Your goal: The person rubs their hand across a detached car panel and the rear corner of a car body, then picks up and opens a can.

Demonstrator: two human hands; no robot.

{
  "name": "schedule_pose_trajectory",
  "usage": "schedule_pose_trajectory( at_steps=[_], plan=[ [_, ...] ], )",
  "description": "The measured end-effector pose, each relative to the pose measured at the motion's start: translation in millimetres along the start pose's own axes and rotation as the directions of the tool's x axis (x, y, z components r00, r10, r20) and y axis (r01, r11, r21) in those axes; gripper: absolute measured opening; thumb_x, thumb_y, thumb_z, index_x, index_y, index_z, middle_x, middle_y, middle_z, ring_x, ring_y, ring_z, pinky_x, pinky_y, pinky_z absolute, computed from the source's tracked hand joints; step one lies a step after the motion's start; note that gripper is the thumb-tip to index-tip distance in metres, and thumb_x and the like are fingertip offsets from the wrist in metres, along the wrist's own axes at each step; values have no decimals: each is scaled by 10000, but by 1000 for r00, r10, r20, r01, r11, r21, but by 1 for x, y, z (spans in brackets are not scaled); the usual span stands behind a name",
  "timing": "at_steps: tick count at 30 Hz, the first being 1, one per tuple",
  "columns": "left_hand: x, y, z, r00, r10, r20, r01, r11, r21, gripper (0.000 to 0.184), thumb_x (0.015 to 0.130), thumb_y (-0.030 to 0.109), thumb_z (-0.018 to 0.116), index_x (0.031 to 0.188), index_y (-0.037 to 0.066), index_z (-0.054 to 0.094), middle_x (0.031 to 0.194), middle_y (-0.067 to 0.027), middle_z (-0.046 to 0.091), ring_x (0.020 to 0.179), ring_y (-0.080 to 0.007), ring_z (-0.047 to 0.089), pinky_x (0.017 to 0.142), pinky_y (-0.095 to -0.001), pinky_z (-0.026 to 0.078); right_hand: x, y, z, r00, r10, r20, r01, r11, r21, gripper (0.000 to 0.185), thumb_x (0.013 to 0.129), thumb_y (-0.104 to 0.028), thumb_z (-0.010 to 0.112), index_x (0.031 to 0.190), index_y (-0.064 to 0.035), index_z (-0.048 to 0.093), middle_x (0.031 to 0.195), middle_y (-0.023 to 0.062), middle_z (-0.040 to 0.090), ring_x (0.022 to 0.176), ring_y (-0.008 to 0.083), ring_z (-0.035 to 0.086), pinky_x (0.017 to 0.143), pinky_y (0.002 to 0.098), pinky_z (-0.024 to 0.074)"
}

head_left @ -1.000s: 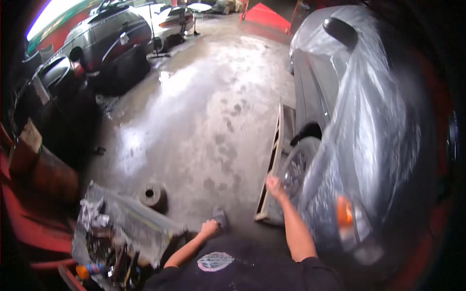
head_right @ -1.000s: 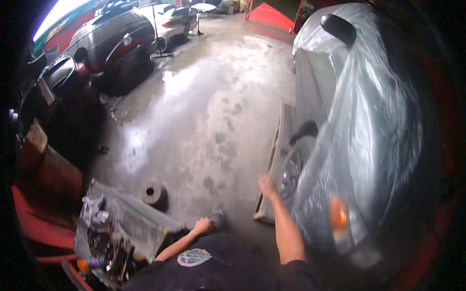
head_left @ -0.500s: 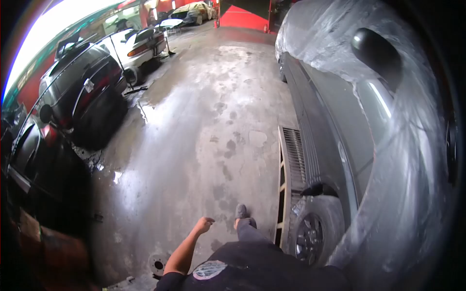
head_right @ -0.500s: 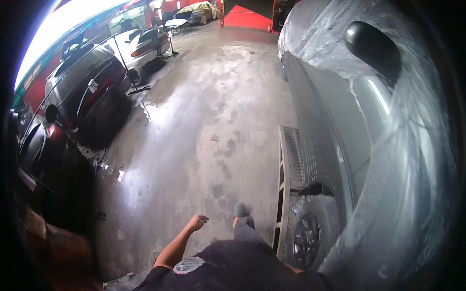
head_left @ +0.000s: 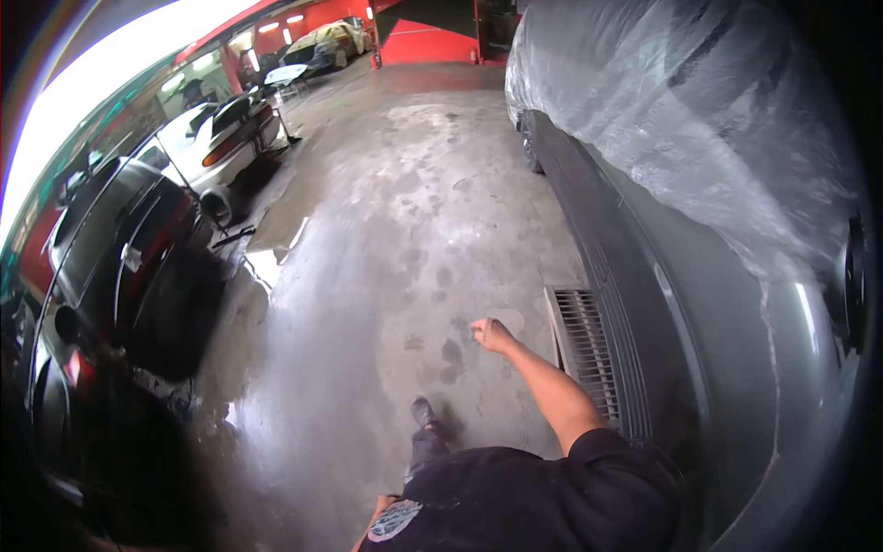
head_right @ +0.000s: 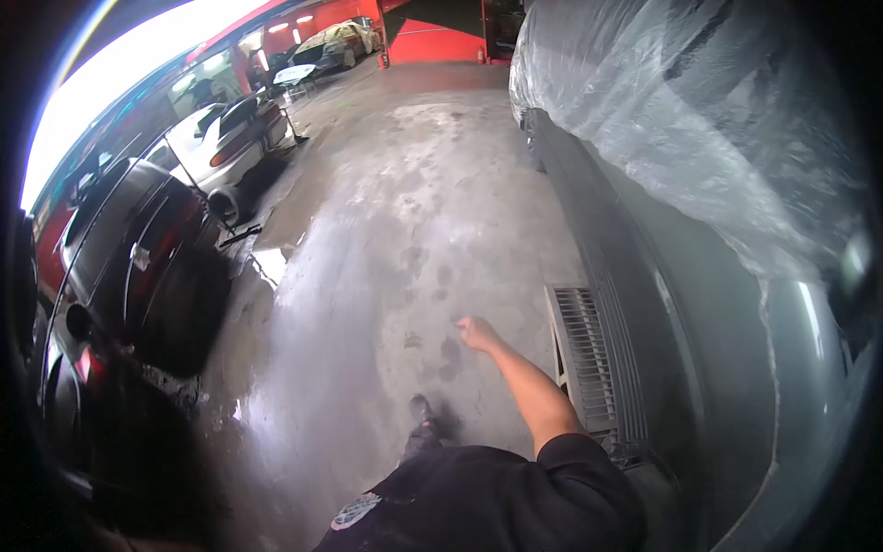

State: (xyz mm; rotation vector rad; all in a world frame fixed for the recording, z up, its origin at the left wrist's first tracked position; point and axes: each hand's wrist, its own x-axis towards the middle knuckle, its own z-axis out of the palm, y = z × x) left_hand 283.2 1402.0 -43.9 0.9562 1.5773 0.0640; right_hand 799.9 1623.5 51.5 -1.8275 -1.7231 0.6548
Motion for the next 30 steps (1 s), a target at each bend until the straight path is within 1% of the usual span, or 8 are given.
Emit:
schedule_pose_trajectory(
  at_steps=[5, 9, 15, 19, 26, 28, 29, 30],
  plan=[
    [136, 95, -64, 994, 28, 103, -36, 996, 77, 293, 878, 96, 525, 1132, -2, 635, 945, -164, 681, 688, -286, 666, 537, -401, 553, 89, 38, 80, 983, -180, 45, 177, 982, 70, 268, 808, -193, 536, 978, -15, 643, 883, 224, 656, 839, 385, 638, 724, 439, 507],
    [263, 225, -137, 967, -44, 249, 30, 998, 59, 275, 880, 111, 539, 1109, 5, 647, 913, -155, 679, 642, -272, 656, 495, -387, 546, 56, 126, 114, 706, 448, 548, -322, 893, -314, 209, 746, -144, 546, 827, -18, 692, 775, 197, 670, 688, 322, 634, 657, 461, 490],
    [409, 497, -208, 969, 226, 96, -238, 960, 148, 285, 878, 242, 611, 1013, -7, 644, 803, -113, 636, 568, -194, 611, 418, -318, 503, -13, 280, 108, 745, 635, 203, -495, 731, -470, 152, 749, -170, 614, 731, -51, 708, 671, 123, 683, 543, 239, 663, 518, 369, 543],
    [444, 650, -185, 926, 372, 57, -375, 925, 55, 290, 882, 245, 595, 1020, -5, 640, 783, -101, 621, 551, -192, 604, 405, -310, 488, 74, 233, 9, 256, 934, 250, -961, 274, -38, 154, 777, -144, 608, 783, -19, 697, 670, 128, 682, 506, 215, 652, 485, 352, 546],
    [509, 741, -83, 911, 87, 404, -186, 959, 214, 202, 885, 102, 544, 1047, 38, 646, 842, -121, 648, 651, -270, 667, 505, -401, 562, 293, 330, 2, 670, 740, 54, -732, 672, -115, 280, 735, -172, 561, 947, -110, 734, 983, 147, 697, 980, 303, 659, 834, 419, 526],
    [524, 752, -62, 269, 545, 794, -960, 83, 268, 210, 912, 156, 526, 1052, 61, 650, 854, -98, 659, 775, -261, 679, 650, -424, 565, 363, 353, -30, 812, 533, 238, -450, 831, -326, 304, 775, -173, 531, 1002, -101, 721, 909, 142, 708, 844, 285, 689, 752, 401, 548],
    [518, 762, -51, 325, 528, 785, -942, 105, 319, 213, 913, 160, 528, 1058, 61, 648, 857, -100, 660, 769, -260, 678, 642, -420, 565, 391, 365, -49, 814, 519, 259, -477, 853, -211, 314, 786, -172, 523, 1024, -95, 712, 878, 141, 706, 795, 272, 689, 723, 391, 551],
    [514, 783, -38, 667, 379, 641, -729, 511, 457, 217, 914, 164, 529, 1064, 60, 646, 861, -101, 661, 762, -258, 677, 634, -416, 564, 421, 376, -69, 818, 503, 278, -499, 862, -92, 324, 797, -171, 514, 1047, -88, 703, 846, 140, 704, 745, 260, 689, 694, 382, 554]
  ],
)
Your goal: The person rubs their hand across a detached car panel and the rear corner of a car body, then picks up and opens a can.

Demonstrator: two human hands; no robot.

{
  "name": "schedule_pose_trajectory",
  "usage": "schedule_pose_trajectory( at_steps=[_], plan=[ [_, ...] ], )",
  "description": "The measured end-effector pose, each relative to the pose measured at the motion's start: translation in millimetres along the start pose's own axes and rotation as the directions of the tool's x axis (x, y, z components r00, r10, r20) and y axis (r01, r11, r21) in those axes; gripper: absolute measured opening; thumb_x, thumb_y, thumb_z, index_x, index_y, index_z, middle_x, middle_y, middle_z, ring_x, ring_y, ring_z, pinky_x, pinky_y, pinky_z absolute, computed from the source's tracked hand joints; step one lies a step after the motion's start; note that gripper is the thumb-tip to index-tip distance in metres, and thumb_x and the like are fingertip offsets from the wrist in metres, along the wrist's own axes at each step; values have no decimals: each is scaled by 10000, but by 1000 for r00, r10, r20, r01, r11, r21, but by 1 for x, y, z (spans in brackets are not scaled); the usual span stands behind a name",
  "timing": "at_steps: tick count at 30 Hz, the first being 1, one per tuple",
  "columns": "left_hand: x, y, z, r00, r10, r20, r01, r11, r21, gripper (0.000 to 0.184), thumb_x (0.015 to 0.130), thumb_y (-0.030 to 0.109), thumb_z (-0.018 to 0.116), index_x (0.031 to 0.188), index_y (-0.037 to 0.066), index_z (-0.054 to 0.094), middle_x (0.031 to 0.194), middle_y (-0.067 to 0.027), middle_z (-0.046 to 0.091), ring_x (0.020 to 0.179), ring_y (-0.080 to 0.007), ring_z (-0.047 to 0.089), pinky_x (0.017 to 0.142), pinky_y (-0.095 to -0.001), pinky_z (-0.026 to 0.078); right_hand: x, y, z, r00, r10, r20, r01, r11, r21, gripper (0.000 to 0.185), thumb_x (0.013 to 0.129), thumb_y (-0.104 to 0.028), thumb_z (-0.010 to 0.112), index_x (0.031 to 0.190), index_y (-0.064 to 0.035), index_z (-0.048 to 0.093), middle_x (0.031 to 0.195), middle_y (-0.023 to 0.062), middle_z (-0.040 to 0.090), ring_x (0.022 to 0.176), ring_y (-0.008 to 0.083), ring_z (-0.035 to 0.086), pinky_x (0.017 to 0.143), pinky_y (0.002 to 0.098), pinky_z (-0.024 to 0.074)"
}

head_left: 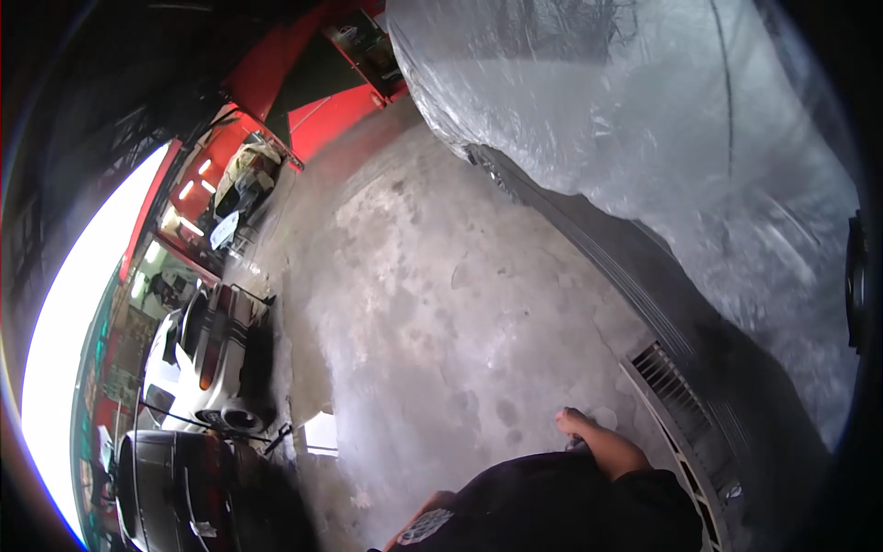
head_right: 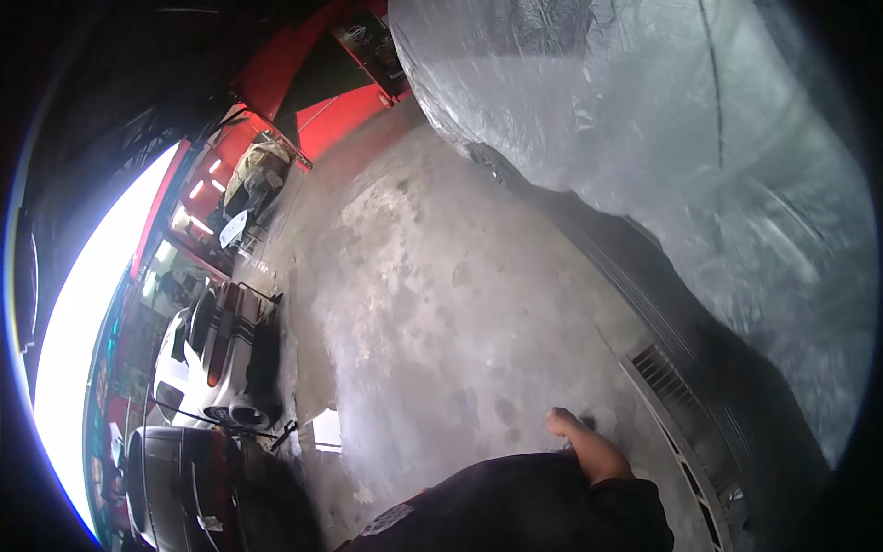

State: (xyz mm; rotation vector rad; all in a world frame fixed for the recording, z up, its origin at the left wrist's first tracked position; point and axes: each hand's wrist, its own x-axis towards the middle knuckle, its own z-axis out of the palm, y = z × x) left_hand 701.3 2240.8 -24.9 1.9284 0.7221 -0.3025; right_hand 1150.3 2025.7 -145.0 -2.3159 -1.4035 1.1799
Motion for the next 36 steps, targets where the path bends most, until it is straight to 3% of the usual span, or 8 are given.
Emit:
schedule_pose_trajectory(
  at_steps=[2, 9, 13, 16, 18, 24, 29, 36],
  plan=[
    [29, 30, -23, 896, -443, 19, 428, 854, -297, 224, 915, 173, 532, 1075, 60, 642, 868, -103, 662, 749, -256, 674, 618, -408, 562, 41, -7, -61, 1000, -9, 3, 8, 985, 170, 342, 815, -159, 508, 1098, -72, 680, 784, 136, 697, 635, 229, 674, 624, 361, 553],
    [129, 83, -134, 775, -628, 72, 617, 725, -306, 256, 921, 202, 543, 1115, 58, 628, 893, -110, 667, 704, -246, 666, 563, -380, 555, 166, 1, -196, 965, 117, -236, 62, 769, 636, 392, 773, -80, 546, 1146, -39, 657, 751, 120, 700, 553, 193, 655, 532, 325, 539],
    [212, 78, -208, 726, -666, 173, 686, 682, -254, 278, 924, 219, 550, 1137, 57, 620, 908, -114, 670, 679, -241, 661, 531, -364, 551, 253, 30, -219, 998, 0, 56, -32, 825, 565, 365, 801, -113, 574, 1156, -92, 659, 794, 76, 712, 564, 202, 659, 481, 346, 537],
    [333, 94, -267, 739, -631, 237, 673, 702, -233, 294, 926, 232, 554, 1154, 56, 614, 918, -117, 672, 659, -236, 658, 508, -353, 548, 387, 94, -237, 471, -120, 874, -560, 725, 401, 280, 853, -164, 565, 1108, -102, 663, 805, 96, 710, 563, 223, 661, 489, 379, 547],
    [421, 114, -306, 760, -595, 262, 649, 718, -252, 306, 928, 241, 557, 1166, 55, 610, 925, -119, 674, 647, -234, 655, 492, -345, 547, 410, 133, -234, 913, 47, 404, -230, 879, 418, 220, 882, -268, 576, 914, -91, 702, 769, 115, 707, 626, 283, 684, 575, 429, 569],
    [670, 264, -448, 908, -369, 199, 399, 906, -139, 332, 932, 243, 556, 1193, 43, 600, 935, -115, 680, 624, -196, 652, 468, -316, 542, 550, 152, -387, 887, -61, -457, -40, 977, -208, 220, 822, -141, 501, 794, -57, 702, 794, 125, 708, 732, 301, 693, 600, 391, 541],
    [811, 359, -518, 993, 26, 116, -11, 992, -123, 277, 931, 164, 520, 1159, 40, 620, 917, -93, 679, 658, -179, 653, 478, -311, 538, 600, 92, -536, 964, 57, -261, -35, 995, 89, 244, 804, -158, 479, 795, -27, 684, 928, 172, 696, 879, 353, 674, 737, 448, 538],
    [887, 322, -504, 961, -142, 237, 217, 919, -328, 303, 930, 170, 523, 1185, 31, 611, 916, -99, 684, 644, -192, 662, 459, -308, 538, 669, 35, -717, 958, -59, -280, 93, 990, 107, 280, 800, -187, 486, 846, 34, 652, 833, 259, 665, 844, 408, 659, 753, 486, 531]
  ],
)
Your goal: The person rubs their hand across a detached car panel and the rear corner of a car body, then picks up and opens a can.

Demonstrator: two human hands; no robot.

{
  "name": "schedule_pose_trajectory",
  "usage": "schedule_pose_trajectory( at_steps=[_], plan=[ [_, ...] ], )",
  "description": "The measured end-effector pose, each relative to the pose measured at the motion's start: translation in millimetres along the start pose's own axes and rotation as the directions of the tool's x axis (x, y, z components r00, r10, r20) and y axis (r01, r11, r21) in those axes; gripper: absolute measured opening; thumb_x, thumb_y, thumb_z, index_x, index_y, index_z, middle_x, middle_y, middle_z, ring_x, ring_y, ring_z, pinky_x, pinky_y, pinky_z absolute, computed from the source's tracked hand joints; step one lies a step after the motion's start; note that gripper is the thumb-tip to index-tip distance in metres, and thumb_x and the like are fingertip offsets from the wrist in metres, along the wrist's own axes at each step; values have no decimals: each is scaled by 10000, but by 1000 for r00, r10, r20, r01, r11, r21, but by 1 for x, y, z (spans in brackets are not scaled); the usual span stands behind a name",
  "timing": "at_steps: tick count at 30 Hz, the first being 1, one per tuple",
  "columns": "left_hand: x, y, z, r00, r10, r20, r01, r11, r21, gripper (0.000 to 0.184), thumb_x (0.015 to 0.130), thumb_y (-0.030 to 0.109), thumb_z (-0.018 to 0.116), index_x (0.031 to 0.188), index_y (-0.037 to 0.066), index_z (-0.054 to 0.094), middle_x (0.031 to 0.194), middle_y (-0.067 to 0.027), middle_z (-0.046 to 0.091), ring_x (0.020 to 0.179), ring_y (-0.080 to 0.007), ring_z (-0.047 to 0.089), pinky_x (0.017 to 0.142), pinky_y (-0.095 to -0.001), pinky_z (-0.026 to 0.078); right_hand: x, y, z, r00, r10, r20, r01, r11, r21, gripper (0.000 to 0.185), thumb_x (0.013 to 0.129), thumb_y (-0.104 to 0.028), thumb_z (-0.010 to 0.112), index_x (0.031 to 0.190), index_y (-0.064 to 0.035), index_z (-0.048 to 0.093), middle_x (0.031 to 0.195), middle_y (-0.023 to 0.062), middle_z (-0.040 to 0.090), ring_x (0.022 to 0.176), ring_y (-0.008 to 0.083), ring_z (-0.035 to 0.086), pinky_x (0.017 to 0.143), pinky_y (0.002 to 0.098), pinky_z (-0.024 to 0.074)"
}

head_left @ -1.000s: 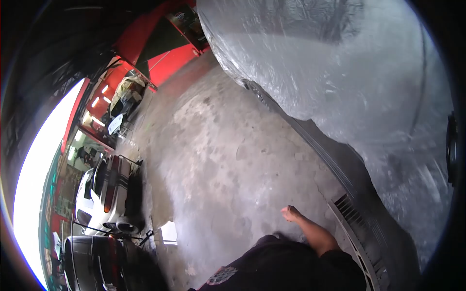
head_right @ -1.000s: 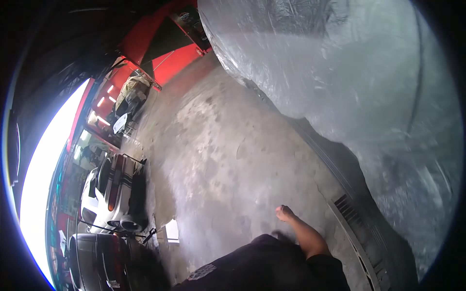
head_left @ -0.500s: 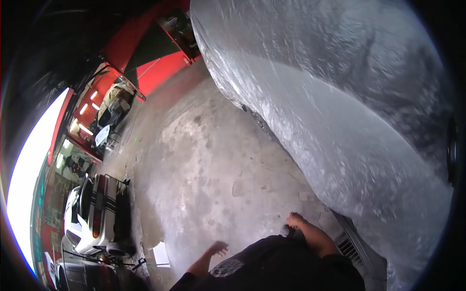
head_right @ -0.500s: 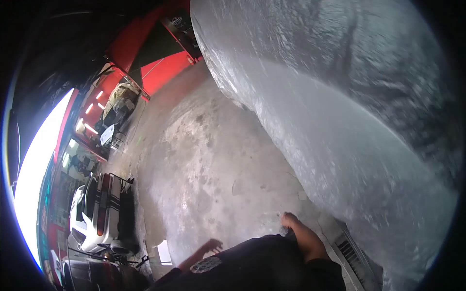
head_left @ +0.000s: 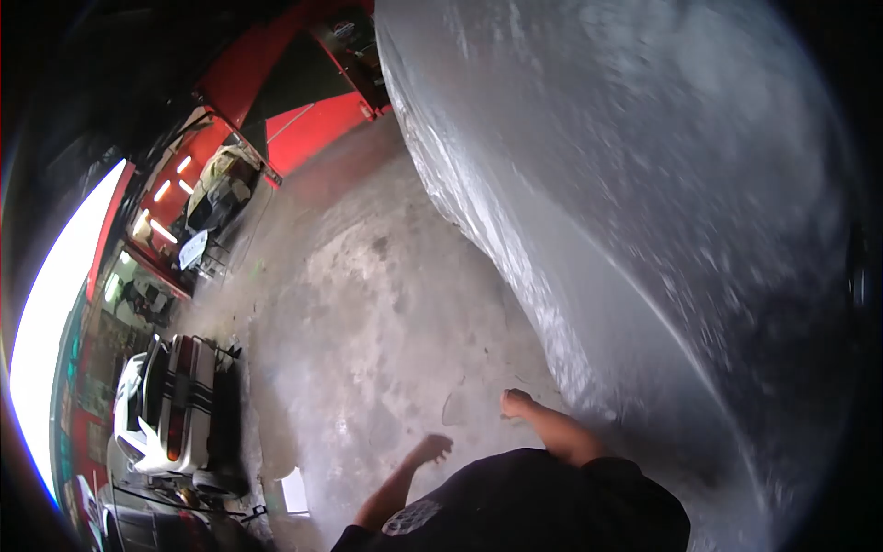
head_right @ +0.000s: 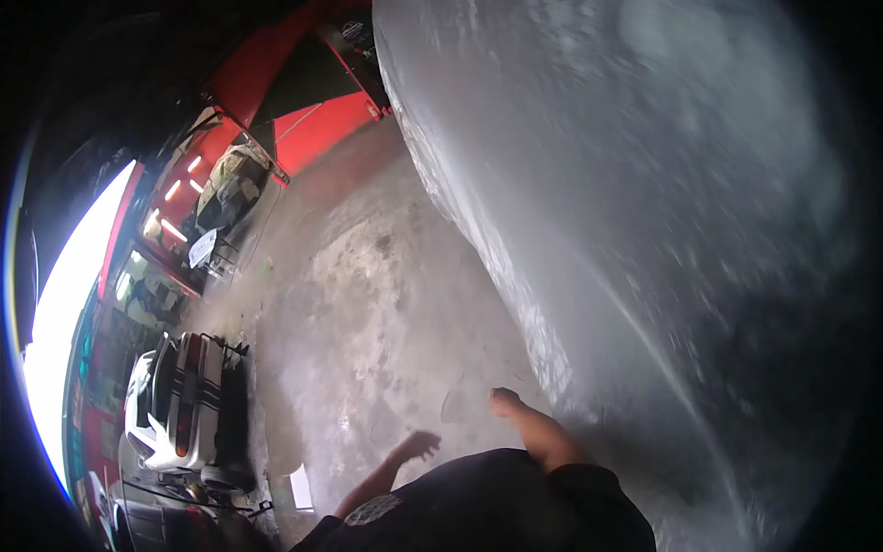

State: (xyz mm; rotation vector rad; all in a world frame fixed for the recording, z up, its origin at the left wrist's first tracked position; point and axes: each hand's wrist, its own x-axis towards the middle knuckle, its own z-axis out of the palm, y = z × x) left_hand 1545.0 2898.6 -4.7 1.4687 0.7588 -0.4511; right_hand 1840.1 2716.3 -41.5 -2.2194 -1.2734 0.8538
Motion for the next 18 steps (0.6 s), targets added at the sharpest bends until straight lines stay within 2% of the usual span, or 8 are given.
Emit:
schedule_pose_trajectory(
  at_steps=[2, 3, 6, 9, 11, 12, 15, 18],
  plan=[
    [-2, -16, 12, 977, -199, -80, 206, 975, 85, 319, 905, 181, 563, 1178, 24, 613, 907, -99, 681, 648, -204, 662, 472, -322, 542, 39, -7, -23, 999, -52, 8, 52, 998, -42, 276, 793, -185, 491, 824, 33, 658, 808, 256, 663, 820, 402, 663, 735, 486, 531],
    [21, -74, 6, 955, -291, -56, 288, 956, -52, 315, 901, 194, 571, 1163, 27, 622, 889, -88, 678, 649, -211, 658, 476, -332, 545, 62, -6, -29, 997, -78, 13, 79, 995, -62, 274, 789, -184, 494, 813, 32, 661, 796, 254, 662, 808, 398, 665, 726, 485, 531],
    [-4, -64, 5, 943, -286, -168, 299, 953, 54, 307, 896, 185, 570, 1154, 28, 624, 883, -89, 680, 646, -212, 660, 476, -336, 548, 133, 18, -13, 973, -232, -10, 230, 969, -93, 260, 776, -186, 511, 764, 18, 672, 788, 243, 664, 783, 385, 669, 697, 496, 527],
    [7, -59, -19, 918, -317, -237, 324, 946, -9, 299, 892, 177, 570, 1145, 29, 627, 876, -91, 682, 643, -213, 662, 475, -340, 551, 176, 38, 6, 986, -155, 69, 167, 958, -231, 259, 780, -193, 512, 723, -1, 677, 755, 216, 673, 681, 352, 675, 645, 462, 541],
    [29, -57, -50, 919, -302, -253, 302, 953, -39, 294, 889, 171, 569, 1139, 29, 628, 872, -91, 684, 641, -214, 663, 475, -343, 553, 197, 29, -18, 941, 112, 320, -75, 989, -125, 259, 787, -188, 507, 728, -2, 676, 720, 189, 674, 609, 317, 666, 603, 431, 547],
    [43, -56, -69, 921, -291, -257, 289, 956, -49, 291, 887, 168, 569, 1136, 29, 629, 869, -92, 684, 640, -214, 663, 475, -344, 554, 212, 24, -27, 865, 230, 446, -207, 973, -101, 259, 790, -186, 504, 731, -2, 676, 702, 175, 675, 573, 299, 661, 582, 415, 549],
    [99, -48, -149, 939, -252, -233, 251, 967, -31, 283, 883, 160, 568, 1126, 30, 632, 863, -93, 687, 638, -215, 665, 474, -348, 557, 266, 18, -47, 823, 206, 530, -140, 977, -161, 229, 747, -83, 481, 646, 26, 655, 626, 183, 648, 526, 270, 651, 532, 400, 540],
    [167, -18, -248, 965, -182, -188, 196, 979, 59, 276, 878, 151, 567, 1117, 30, 634, 856, -94, 689, 635, -216, 667, 473, -352, 560, 324, 28, -64, 790, 360, 497, -310, 933, -182, 242, 809, -172, 523, 710, 5, 655, 648, 130, 655, 513, 227, 636, 471, 374, 539]
  ],
)
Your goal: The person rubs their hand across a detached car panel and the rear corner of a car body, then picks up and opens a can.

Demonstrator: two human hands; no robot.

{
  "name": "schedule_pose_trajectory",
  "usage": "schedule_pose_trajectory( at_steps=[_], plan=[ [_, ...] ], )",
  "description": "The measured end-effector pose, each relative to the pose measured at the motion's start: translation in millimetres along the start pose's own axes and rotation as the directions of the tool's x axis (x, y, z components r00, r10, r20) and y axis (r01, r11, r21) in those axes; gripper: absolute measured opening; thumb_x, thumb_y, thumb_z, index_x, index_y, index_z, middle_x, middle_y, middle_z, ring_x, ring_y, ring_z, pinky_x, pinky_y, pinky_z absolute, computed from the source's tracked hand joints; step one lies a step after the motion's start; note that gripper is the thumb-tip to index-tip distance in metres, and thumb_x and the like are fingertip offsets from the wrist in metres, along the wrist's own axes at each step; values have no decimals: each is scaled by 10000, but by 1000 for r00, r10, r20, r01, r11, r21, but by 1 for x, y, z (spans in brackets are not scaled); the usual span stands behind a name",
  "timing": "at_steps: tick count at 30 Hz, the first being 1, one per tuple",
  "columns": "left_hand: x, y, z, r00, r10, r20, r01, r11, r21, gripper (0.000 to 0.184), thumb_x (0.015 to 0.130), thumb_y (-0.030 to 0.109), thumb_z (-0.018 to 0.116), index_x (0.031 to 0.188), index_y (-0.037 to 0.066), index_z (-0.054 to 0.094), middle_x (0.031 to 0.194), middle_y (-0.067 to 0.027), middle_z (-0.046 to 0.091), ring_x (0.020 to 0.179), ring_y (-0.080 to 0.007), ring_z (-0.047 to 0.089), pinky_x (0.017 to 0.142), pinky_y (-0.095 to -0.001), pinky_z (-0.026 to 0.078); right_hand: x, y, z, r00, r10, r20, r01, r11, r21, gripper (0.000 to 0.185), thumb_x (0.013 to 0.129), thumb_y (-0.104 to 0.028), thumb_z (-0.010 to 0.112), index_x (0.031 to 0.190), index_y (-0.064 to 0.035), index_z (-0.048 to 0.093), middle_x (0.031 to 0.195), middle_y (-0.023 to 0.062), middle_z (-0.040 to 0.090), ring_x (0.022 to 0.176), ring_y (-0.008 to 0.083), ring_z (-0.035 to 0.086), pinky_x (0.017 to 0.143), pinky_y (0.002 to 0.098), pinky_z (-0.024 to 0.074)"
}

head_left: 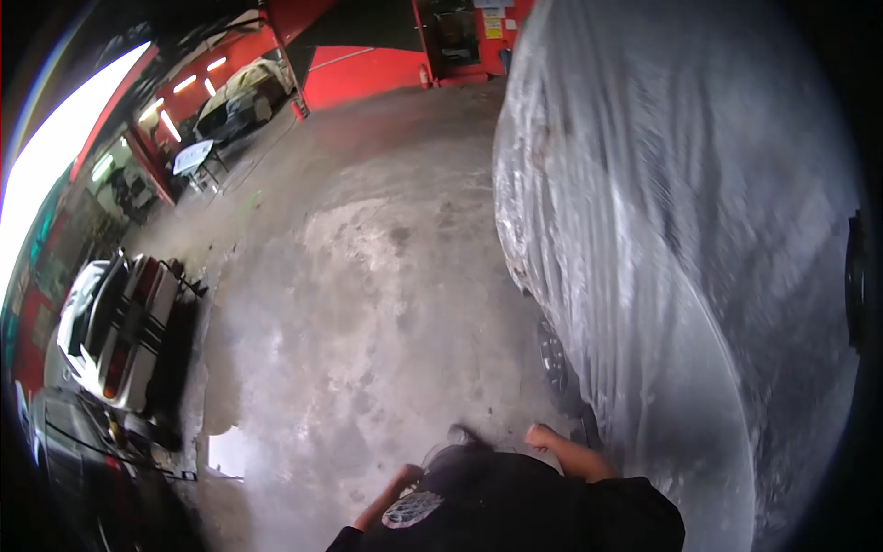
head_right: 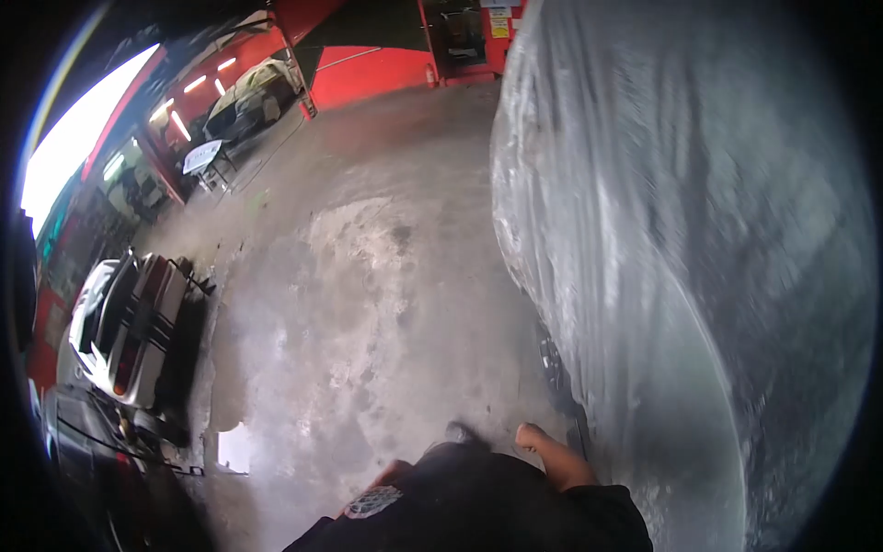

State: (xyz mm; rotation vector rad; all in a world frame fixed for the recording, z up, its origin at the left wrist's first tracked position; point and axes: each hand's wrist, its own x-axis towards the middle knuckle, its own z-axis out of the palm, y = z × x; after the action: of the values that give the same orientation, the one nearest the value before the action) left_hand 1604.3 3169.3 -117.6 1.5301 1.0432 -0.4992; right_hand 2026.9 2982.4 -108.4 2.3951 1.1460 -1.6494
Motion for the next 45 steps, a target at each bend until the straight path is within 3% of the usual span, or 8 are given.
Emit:
schedule_pose_trajectory(
  at_steps=[9, 13, 20, 22, 34, 40, 43, 45],
  plan=[
    [128, 134, -247, 945, 40, -324, -154, 930, -335, 226, 879, 181, 557, 1004, 23, 657, 770, -94, 674, 576, -175, 630, 437, -313, 510, 68, -114, -137, 979, 30, -204, 48, 928, 368, 205, 782, -177, 551, 833, -52, 706, 778, 160, 685, 617, 259, 684, 531, 390, 549],
    [177, 144, -308, 945, 22, -325, -141, 927, -347, 256, 874, 224, 558, 972, 12, 664, 756, -99, 670, 571, -177, 626, 440, -323, 511, 211, -104, -147, 850, -438, -292, 336, 878, -340, 272, 781, -270, 591, 943, -94, 720, 900, 159, 701, 741, 331, 680, 719, 400, 547],
    [212, 90, -405, 907, 235, -349, -165, 962, 218, 251, 877, 200, 525, 898, -17, 651, 780, -104, 674, 609, -213, 650, 488, -350, 527, 393, -218, -327, 998, 63, -4, -63, 997, -33, 231, 765, -219, 679, 962, -106, 721, 850, 138, 703, 765, 265, 686, 719, 387, 548],
    [199, 113, -437, 895, -13, -446, -93, 972, -214, 264, 874, 192, 513, 911, -32, 647, 783, -106, 672, 593, -219, 638, 479, -354, 512, 399, -295, -410, 998, 59, -32, -60, 998, -28, 176, 755, -217, 685, 851, -71, 706, 701, 153, 669, 593, 250, 664, 580, 378, 551],
    [335, 193, -702, 854, -170, -492, -138, 837, -529, 272, 888, 187, 500, 997, -45, 591, 753, -137, 641, 537, -246, 608, 443, -395, 474, 597, -656, -606, 632, -685, -361, 597, 728, -337, 348, 764, -207, 611, 1062, -36, 664, 1025, 184, 676, 981, 348, 640, 864, 411, 505],
    [426, 160, -946, 875, 8, -485, -202, 915, -350, 305, 901, 197, 494, 1051, -59, 564, 764, -152, 647, 529, -267, 616, 452, -416, 492, 690, -670, -583, 771, -627, 112, 586, 631, -509, 238, 737, -189, 578, 844, -6, 687, 849, 190, 672, 830, 335, 657, 761, 440, 515],
    [455, 206, -1079, 917, -232, -325, -30, 772, -635, 322, 909, 222, 498, 1085, -44, 542, 766, -155, 642, 533, -265, 625, 411, -378, 496, 667, -725, -635, 995, -57, -80, 32, 960, -279, 223, 731, -173, 559, 815, -9, 686, 819, 185, 669, 777, 349, 660, 729, 445, 516],
    [478, 211, -1155, 920, -164, -356, -70, 825, -561, 311, 911, 234, 505, 1075, -26, 552, 752, -154, 635, 537, -253, 626, 395, -350, 494, 721, -709, -642, 918, -270, -292, 84, 849, -522, 227, 737, -160, 536, 812, -6, 685, 805, 172, 672, 737, 329, 672, 658, 444, 533]
  ],
)
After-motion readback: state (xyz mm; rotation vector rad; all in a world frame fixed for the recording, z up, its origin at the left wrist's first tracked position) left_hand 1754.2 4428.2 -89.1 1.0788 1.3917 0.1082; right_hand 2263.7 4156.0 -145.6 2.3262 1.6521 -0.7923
